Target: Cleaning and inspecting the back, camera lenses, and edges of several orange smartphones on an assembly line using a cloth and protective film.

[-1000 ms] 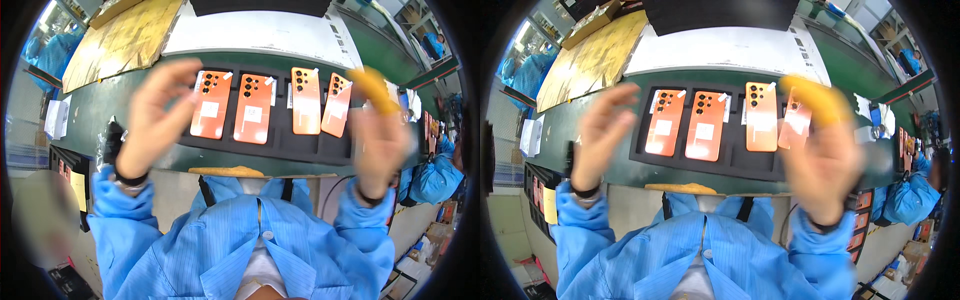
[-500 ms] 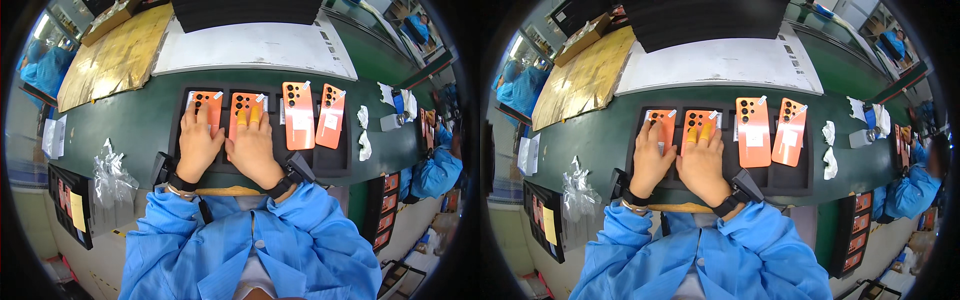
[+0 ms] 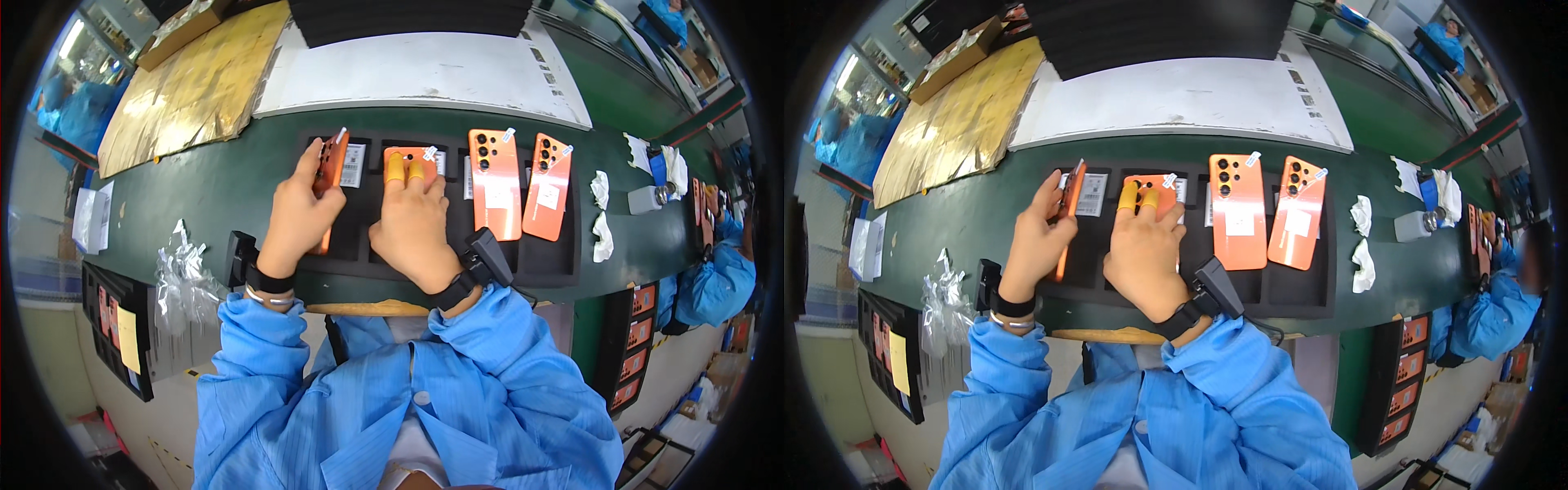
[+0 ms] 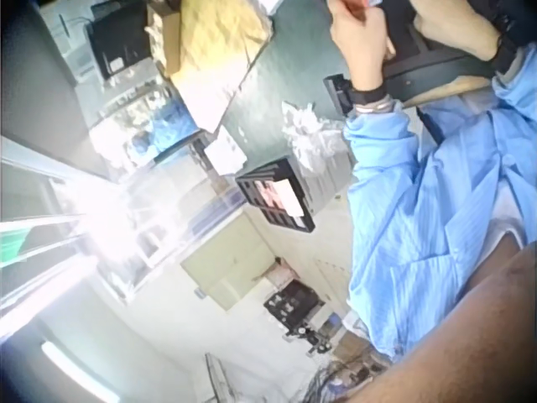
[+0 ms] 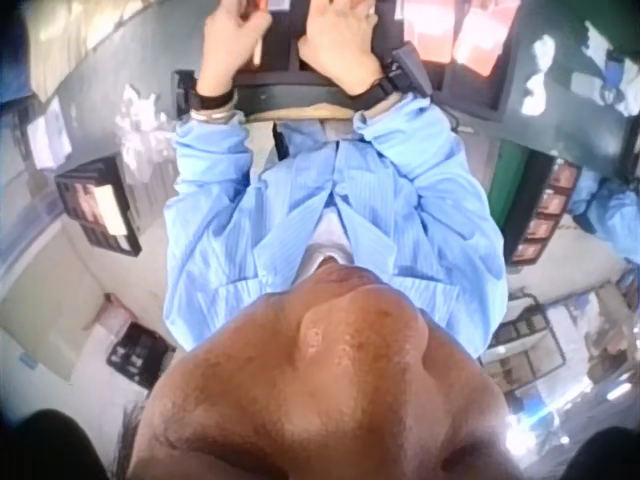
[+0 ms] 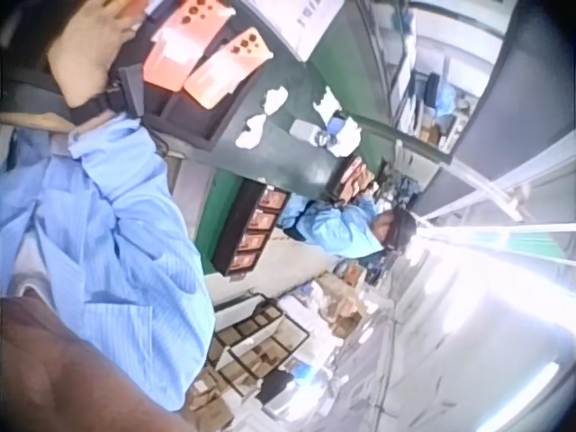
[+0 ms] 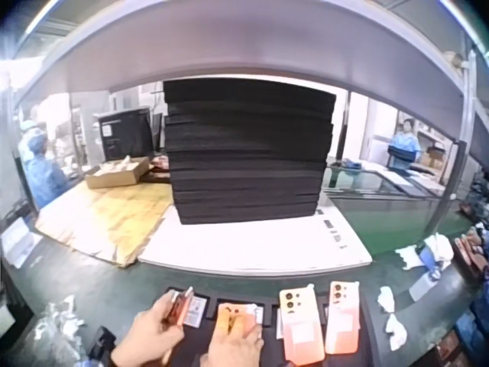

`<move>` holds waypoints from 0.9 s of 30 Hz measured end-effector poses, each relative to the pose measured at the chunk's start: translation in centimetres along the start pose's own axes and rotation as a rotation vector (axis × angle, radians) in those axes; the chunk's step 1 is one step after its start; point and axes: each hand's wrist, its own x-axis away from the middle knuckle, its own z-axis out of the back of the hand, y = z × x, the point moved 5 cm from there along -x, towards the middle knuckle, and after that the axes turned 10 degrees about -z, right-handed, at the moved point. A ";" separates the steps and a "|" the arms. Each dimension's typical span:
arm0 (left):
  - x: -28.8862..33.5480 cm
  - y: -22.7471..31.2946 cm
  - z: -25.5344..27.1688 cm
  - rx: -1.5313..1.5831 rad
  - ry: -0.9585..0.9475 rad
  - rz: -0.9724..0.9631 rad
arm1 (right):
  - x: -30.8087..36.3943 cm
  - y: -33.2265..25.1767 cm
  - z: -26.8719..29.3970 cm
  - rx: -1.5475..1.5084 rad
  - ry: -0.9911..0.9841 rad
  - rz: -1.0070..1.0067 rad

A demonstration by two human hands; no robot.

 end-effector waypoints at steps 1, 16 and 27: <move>0.3 -1.8 0.4 0.147 0.061 -0.029 | 0.1 -0.2 0.2 -0.002 0.001 0.001; 0.2 1.7 2.1 -0.600 0.011 -0.131 | 0.4 6.0 3.0 -0.691 -0.212 -0.185; -0.5 9.1 -4.5 -0.370 -0.084 -0.254 | 2.3 8.3 1.2 -1.158 -0.122 -0.131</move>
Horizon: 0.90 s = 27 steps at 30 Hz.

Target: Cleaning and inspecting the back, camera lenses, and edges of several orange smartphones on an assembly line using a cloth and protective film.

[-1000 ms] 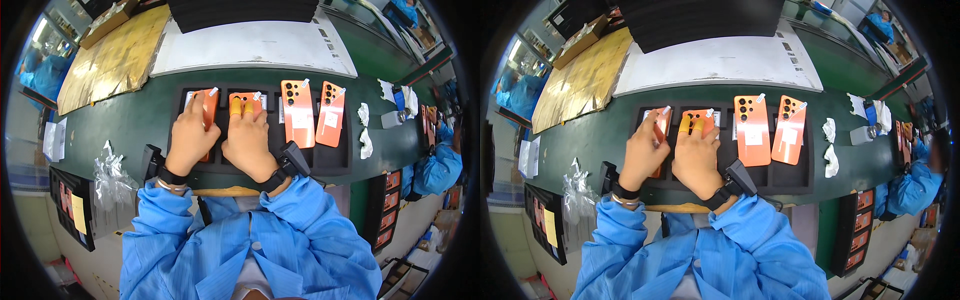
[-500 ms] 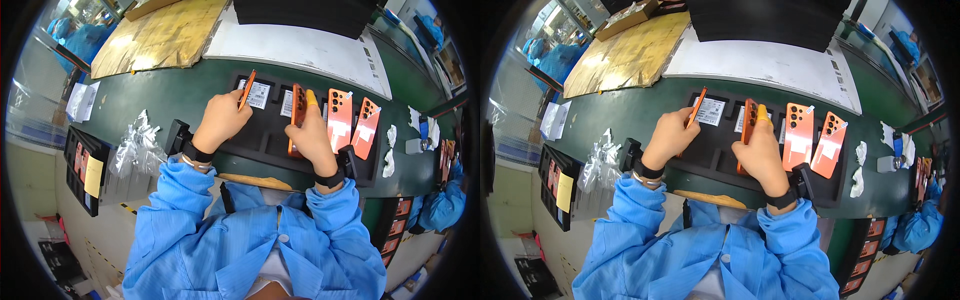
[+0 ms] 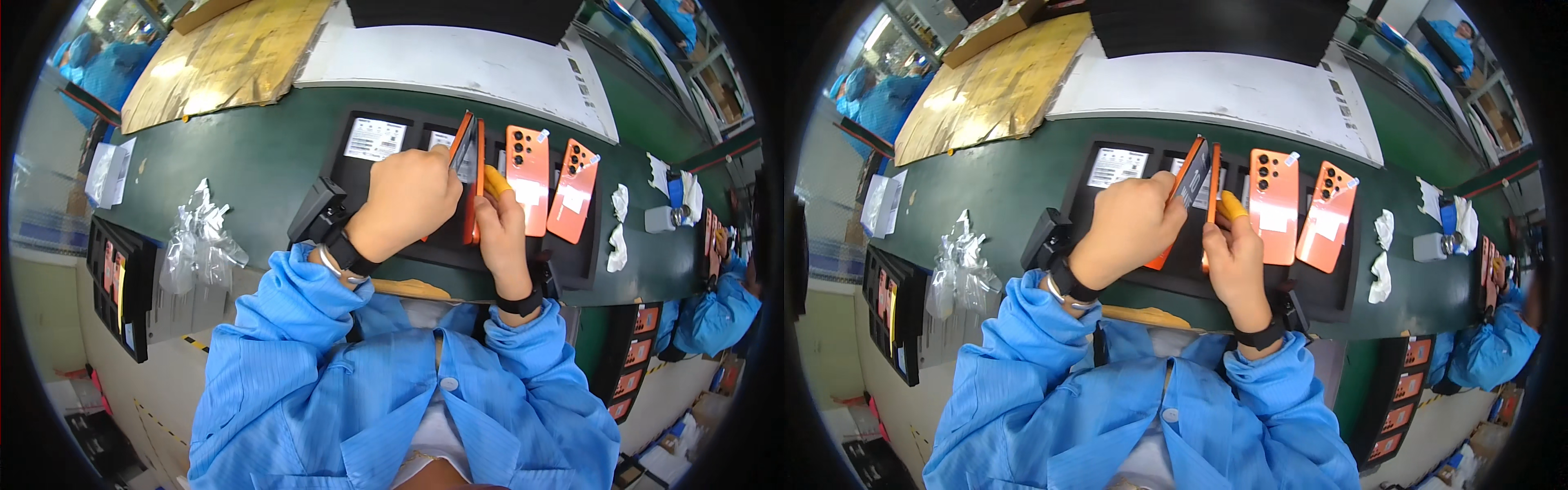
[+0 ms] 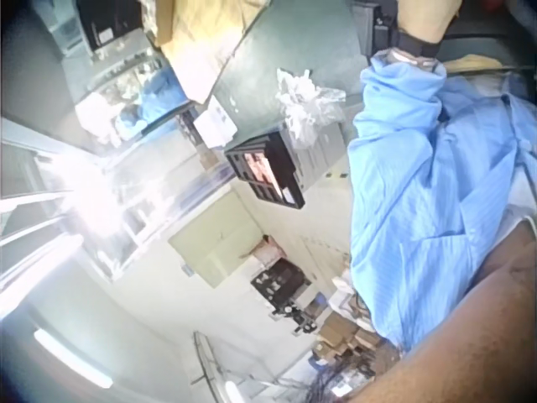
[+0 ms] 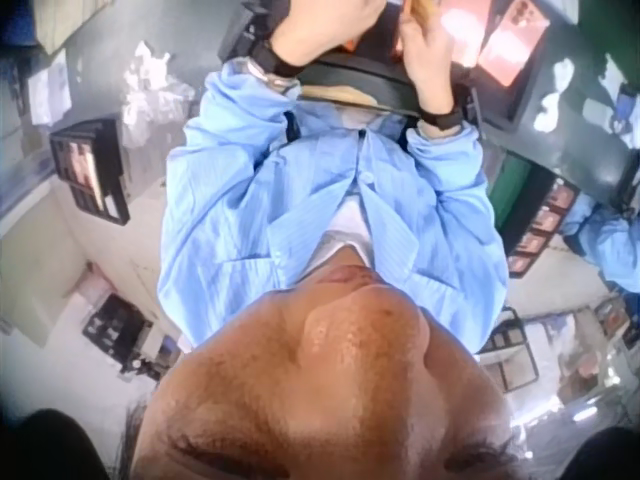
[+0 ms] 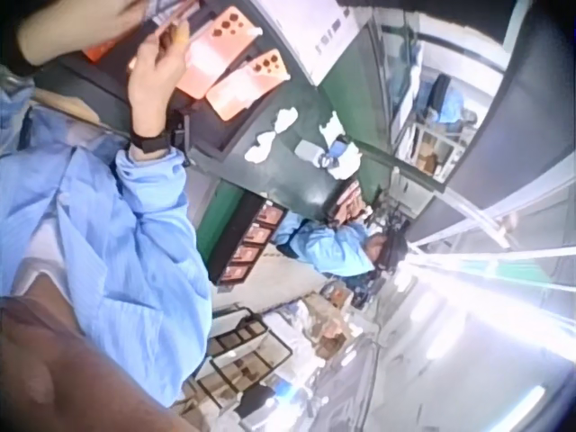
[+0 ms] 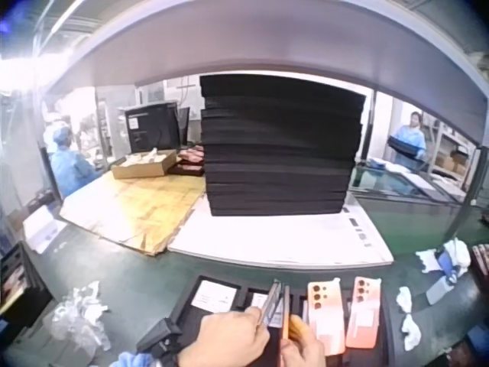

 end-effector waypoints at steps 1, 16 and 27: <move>0.0 0.2 -1.0 0.029 -0.010 0.009 | 0.2 -0.4 0.1 0.072 0.001 0.000; 5.4 -0.3 -4.3 0.691 -0.230 0.010 | 1.0 -0.2 -0.1 0.071 -0.004 0.036; 5.7 -1.1 -4.3 0.813 -0.086 -0.153 | 1.0 -0.3 -0.5 0.267 -0.028 0.126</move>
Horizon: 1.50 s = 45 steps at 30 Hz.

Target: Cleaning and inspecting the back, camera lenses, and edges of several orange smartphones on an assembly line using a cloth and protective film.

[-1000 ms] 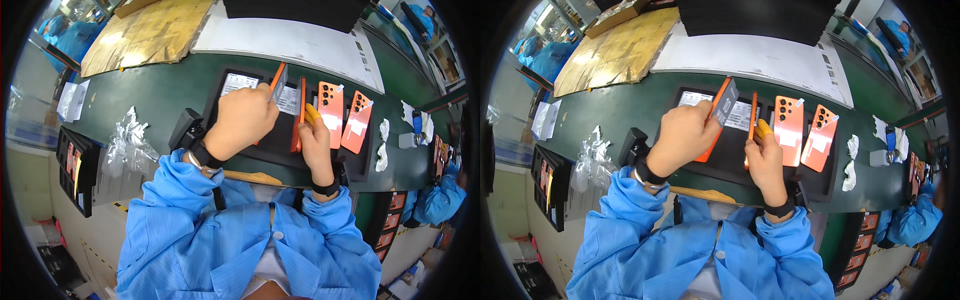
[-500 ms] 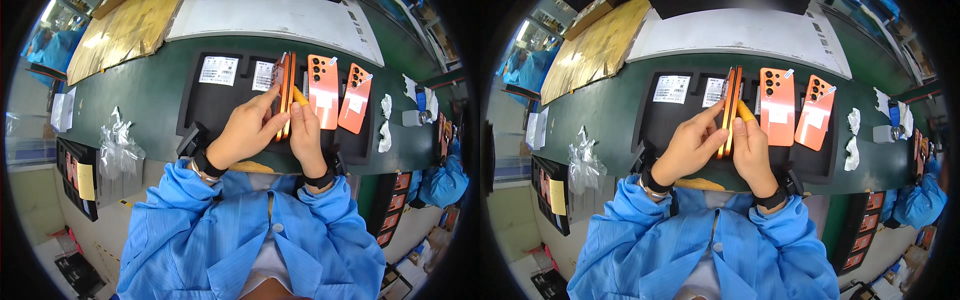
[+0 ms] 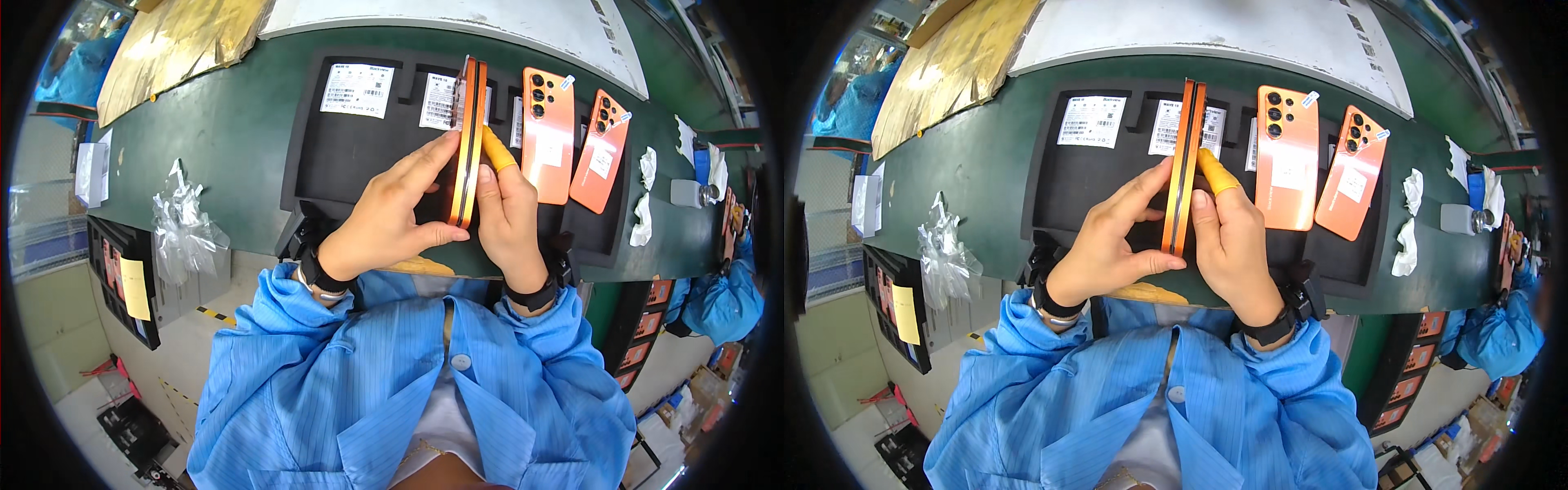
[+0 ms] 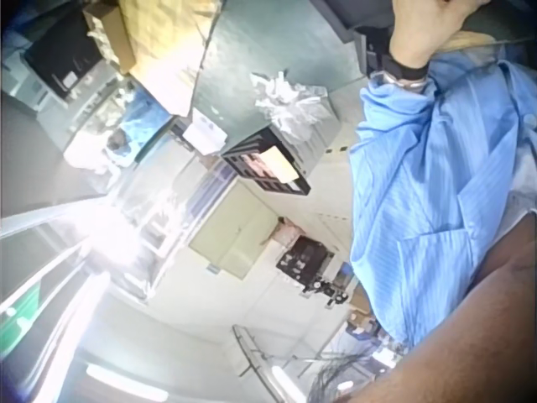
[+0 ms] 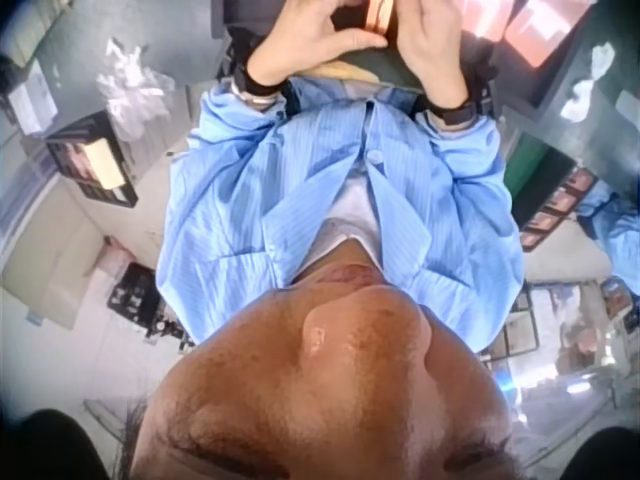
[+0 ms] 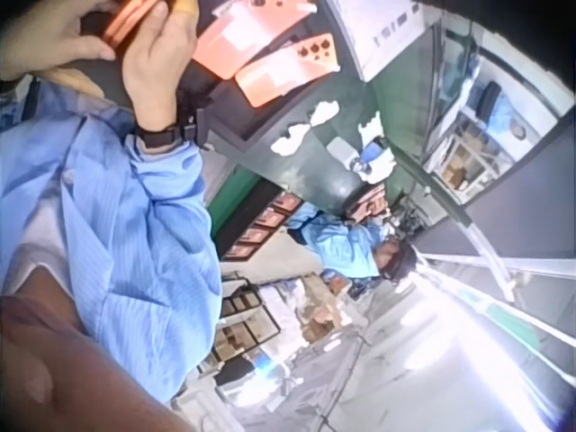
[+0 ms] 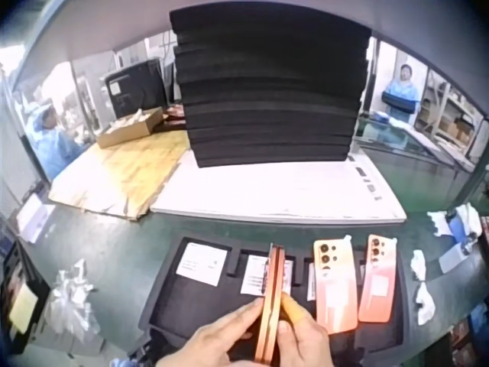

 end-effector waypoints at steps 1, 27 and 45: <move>0.0 0.0 0.0 -0.008 -0.001 -0.001 | 0.0 0.1 0.0 -0.002 0.007 0.006; -3.1 -1.9 0.0 0.371 0.100 0.284 | -0.8 0.2 -0.1 -0.079 0.045 -0.058; -0.7 1.4 -0.1 0.379 0.392 -0.082 | 1.0 -2.1 0.1 -0.470 0.138 0.254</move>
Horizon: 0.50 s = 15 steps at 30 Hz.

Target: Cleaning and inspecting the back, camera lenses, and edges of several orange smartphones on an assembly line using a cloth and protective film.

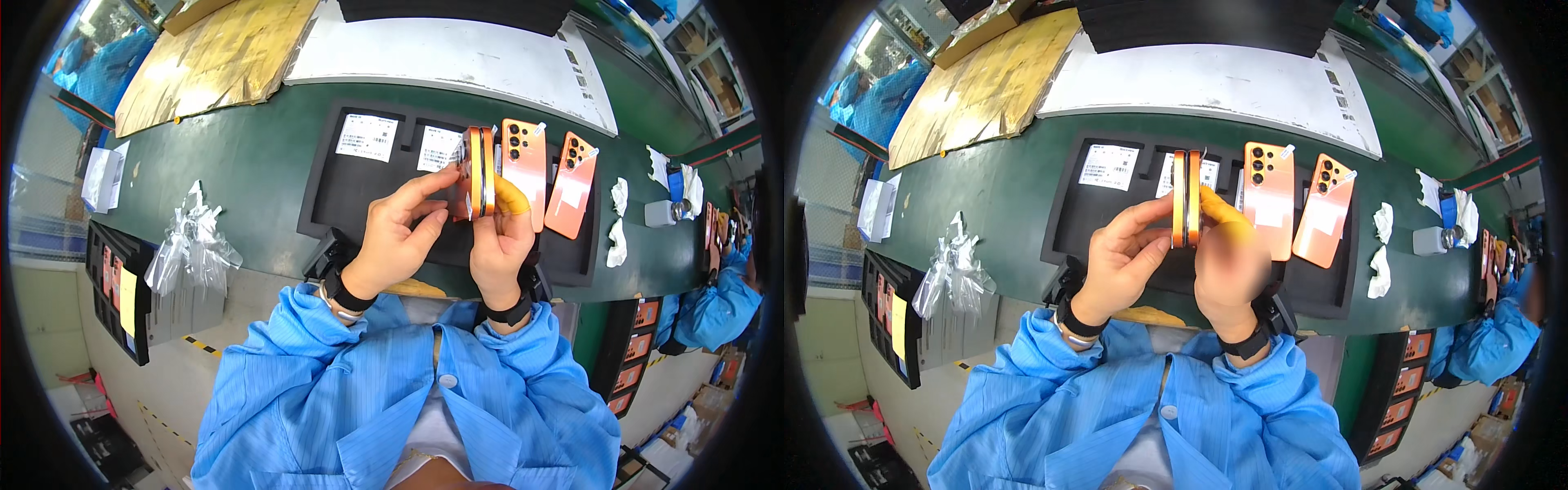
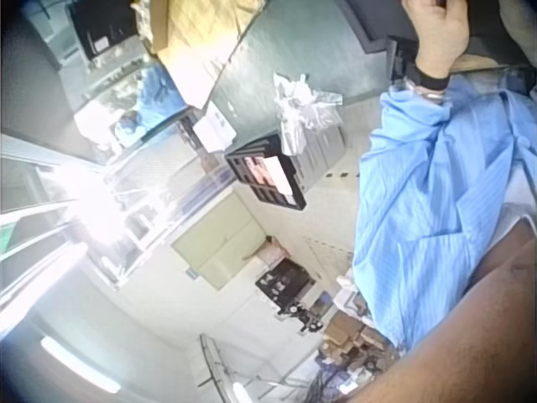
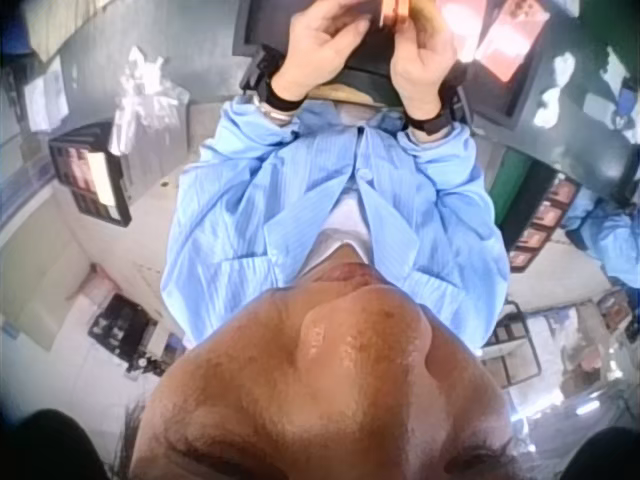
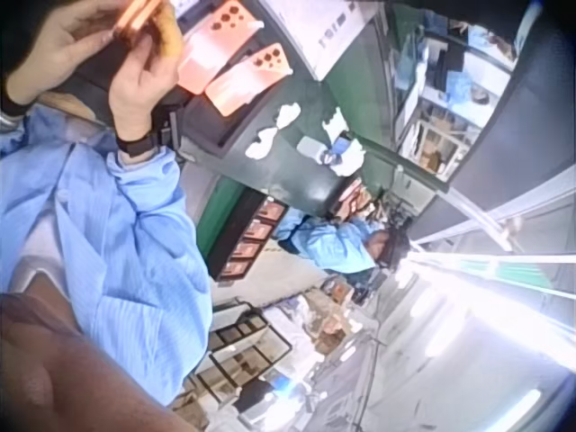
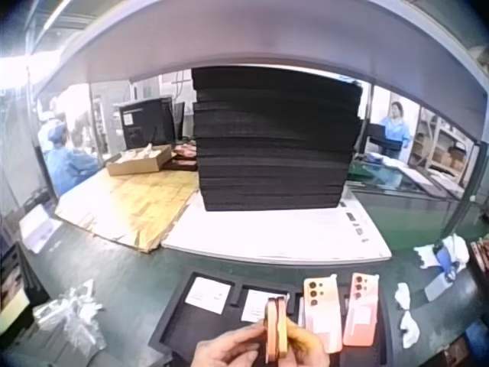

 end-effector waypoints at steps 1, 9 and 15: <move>0.0 0.2 -0.2 0.011 0.005 -0.003 | 0.0 -0.2 0.0 -0.010 -0.018 0.023; -1.6 0.1 -0.1 0.097 0.076 0.006 | -2.2 -0.6 -0.5 -0.052 -0.026 -0.026; -2.1 -0.8 0.4 0.146 0.053 -0.033 | -2.4 -0.4 -0.3 0.018 0.000 0.025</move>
